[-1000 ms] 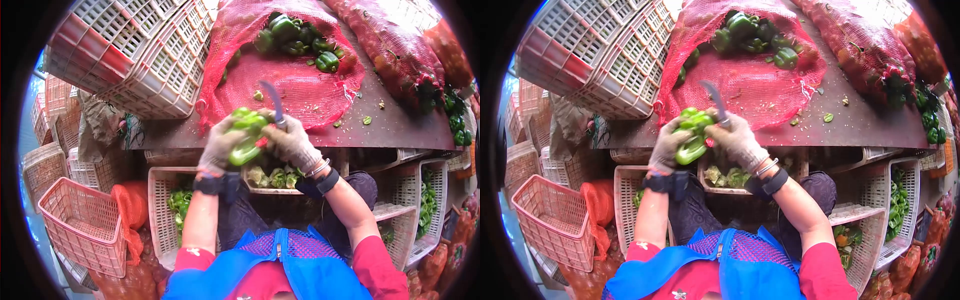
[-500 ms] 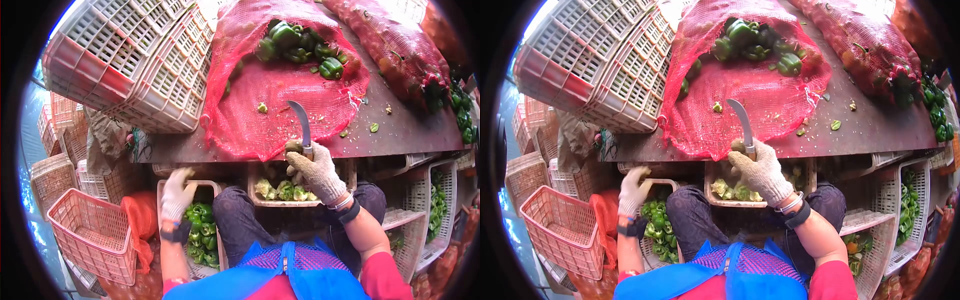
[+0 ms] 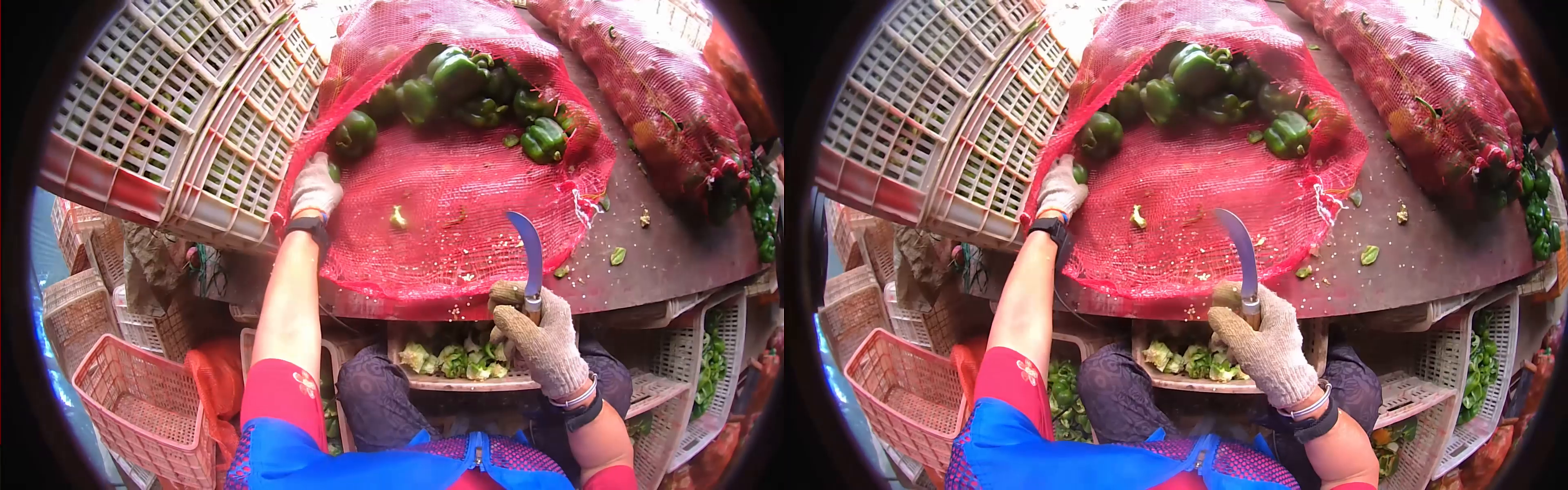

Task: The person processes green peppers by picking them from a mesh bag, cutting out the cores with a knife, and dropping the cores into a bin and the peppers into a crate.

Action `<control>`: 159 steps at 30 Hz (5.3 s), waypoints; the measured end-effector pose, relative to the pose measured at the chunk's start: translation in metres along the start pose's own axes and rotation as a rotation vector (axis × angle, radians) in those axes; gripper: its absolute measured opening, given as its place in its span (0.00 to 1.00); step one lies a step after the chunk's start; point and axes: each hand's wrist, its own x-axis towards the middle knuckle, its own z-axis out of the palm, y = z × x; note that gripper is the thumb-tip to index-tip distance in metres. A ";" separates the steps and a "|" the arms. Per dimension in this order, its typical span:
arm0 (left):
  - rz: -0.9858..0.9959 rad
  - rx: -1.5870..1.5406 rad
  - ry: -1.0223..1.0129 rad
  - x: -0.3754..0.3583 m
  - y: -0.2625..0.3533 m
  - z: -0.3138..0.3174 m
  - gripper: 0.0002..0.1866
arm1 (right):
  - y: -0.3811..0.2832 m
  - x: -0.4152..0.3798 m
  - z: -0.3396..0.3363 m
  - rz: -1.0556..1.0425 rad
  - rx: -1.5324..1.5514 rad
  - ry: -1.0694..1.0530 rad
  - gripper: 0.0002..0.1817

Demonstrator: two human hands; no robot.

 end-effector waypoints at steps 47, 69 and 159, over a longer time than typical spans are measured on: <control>0.209 -0.965 0.112 -0.249 0.066 0.036 0.46 | 0.064 0.021 0.045 -0.486 -1.059 0.056 0.14; 0.290 -0.888 0.236 -0.251 0.079 0.034 0.37 | 0.046 0.004 0.034 -0.459 -0.786 0.300 0.25; 0.589 -0.234 0.202 0.068 0.226 -0.026 0.45 | 0.000 0.011 -0.048 -0.136 -0.241 0.040 0.19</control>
